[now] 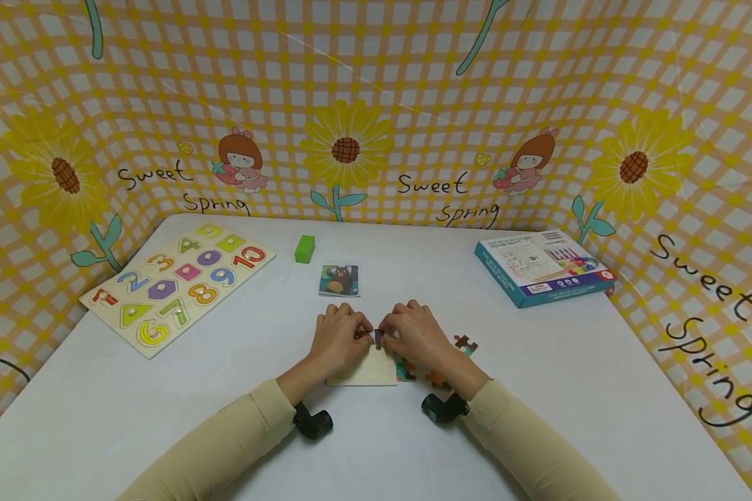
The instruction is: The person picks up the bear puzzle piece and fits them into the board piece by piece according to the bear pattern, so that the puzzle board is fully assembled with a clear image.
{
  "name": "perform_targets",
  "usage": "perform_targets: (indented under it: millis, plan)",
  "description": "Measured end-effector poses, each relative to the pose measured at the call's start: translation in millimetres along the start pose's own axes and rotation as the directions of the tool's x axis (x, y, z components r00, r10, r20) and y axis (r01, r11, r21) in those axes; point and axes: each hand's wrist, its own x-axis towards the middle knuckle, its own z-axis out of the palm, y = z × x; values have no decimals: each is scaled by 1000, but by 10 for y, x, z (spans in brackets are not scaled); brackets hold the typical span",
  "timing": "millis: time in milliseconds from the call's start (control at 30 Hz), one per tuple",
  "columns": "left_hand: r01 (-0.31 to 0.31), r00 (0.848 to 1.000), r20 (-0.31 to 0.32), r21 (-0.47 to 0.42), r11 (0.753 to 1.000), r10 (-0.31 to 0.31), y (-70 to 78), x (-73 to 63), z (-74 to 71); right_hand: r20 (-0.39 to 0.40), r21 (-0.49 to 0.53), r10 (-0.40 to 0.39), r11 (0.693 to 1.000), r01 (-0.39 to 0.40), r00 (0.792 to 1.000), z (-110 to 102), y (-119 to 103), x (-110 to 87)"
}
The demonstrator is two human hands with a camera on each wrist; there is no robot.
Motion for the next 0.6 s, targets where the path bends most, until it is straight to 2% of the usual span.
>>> perform_targets:
  millis: [167,333,600]
  plan:
    - [-18,1000,8,-30,999,19,-19,-12,-32,-10,-9,-14,1000,13,1000,5,-7,8]
    - [-5,1000,26,-37,999,6,-61,-57,-128,-5,0,-3,1000,3,1000,7,-10,8]
    - [12,999,50,-40,999,-9,-222,-193,-316,21,9,25,1000,-26,999,-4,-16,-5]
